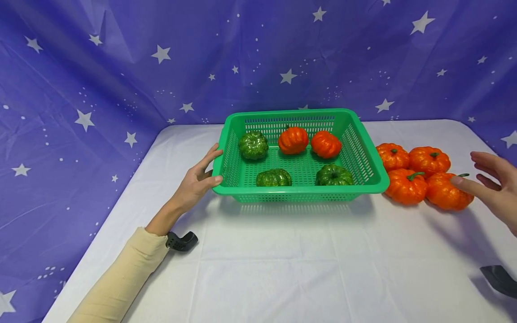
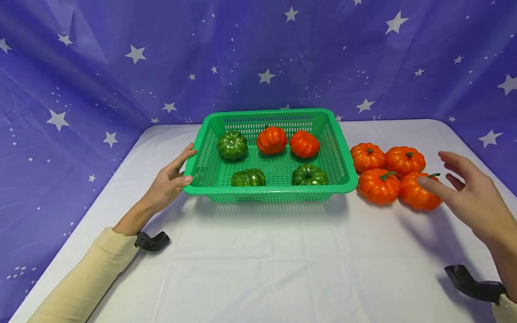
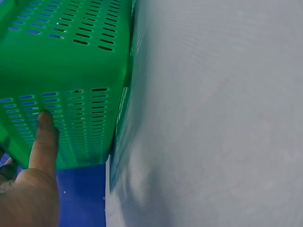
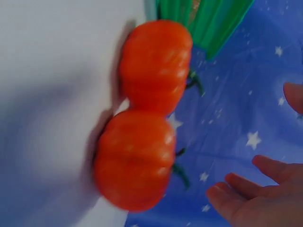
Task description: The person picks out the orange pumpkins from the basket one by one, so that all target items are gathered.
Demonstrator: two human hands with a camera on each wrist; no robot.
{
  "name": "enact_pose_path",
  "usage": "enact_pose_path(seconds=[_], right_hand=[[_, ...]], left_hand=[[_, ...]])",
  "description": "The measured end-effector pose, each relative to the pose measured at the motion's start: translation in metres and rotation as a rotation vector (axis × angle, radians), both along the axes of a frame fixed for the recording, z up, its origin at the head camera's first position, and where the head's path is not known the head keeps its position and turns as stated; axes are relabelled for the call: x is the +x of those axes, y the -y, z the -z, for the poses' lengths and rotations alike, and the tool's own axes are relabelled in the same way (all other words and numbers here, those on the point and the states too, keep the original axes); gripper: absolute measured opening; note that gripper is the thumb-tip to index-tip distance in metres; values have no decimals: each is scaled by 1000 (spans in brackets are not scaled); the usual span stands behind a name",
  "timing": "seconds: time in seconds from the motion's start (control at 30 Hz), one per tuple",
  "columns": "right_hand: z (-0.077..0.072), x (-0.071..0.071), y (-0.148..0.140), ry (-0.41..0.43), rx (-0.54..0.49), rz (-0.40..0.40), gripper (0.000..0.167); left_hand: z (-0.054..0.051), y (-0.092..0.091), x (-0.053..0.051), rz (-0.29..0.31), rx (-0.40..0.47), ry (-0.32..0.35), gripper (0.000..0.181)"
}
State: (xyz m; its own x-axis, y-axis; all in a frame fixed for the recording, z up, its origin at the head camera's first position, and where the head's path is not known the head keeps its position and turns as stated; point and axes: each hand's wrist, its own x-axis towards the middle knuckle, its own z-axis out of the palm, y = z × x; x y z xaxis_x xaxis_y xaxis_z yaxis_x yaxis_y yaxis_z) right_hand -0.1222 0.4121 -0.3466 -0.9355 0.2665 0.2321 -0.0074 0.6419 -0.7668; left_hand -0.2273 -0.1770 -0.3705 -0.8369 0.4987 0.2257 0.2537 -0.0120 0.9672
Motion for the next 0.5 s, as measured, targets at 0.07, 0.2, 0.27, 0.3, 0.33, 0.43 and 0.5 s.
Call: enact_pose_path(seconds=[0.07, 0.2, 0.27, 0.3, 0.33, 0.43, 0.5], right_hand=[[-14, 3, 18, -17, -13, -34, 68], [-24, 2, 33, -108, -47, -119, 61], [-26, -1, 38, -149, -63, -166, 58], [-27, -2, 40, -165, -70, -190, 57], [-29, -4, 43, -174, -79, -214, 57], [-33, -8, 51, -197, -113, -300, 54], [-36, -11, 57, -205, -150, -356, 53]], left_hand=[[0, 0, 0, 2, 1, -1, 74], [0, 1, 0, 1, -3, -5, 74], [0, 0, 0, -1, -8, -11, 74], [0, 0, 0, -3, -9, -12, 74], [0, 0, 0, -6, -10, -14, 74], [0, 0, 0, -7, -2, -9, 74], [0, 0, 0, -8, 5, -5, 74]])
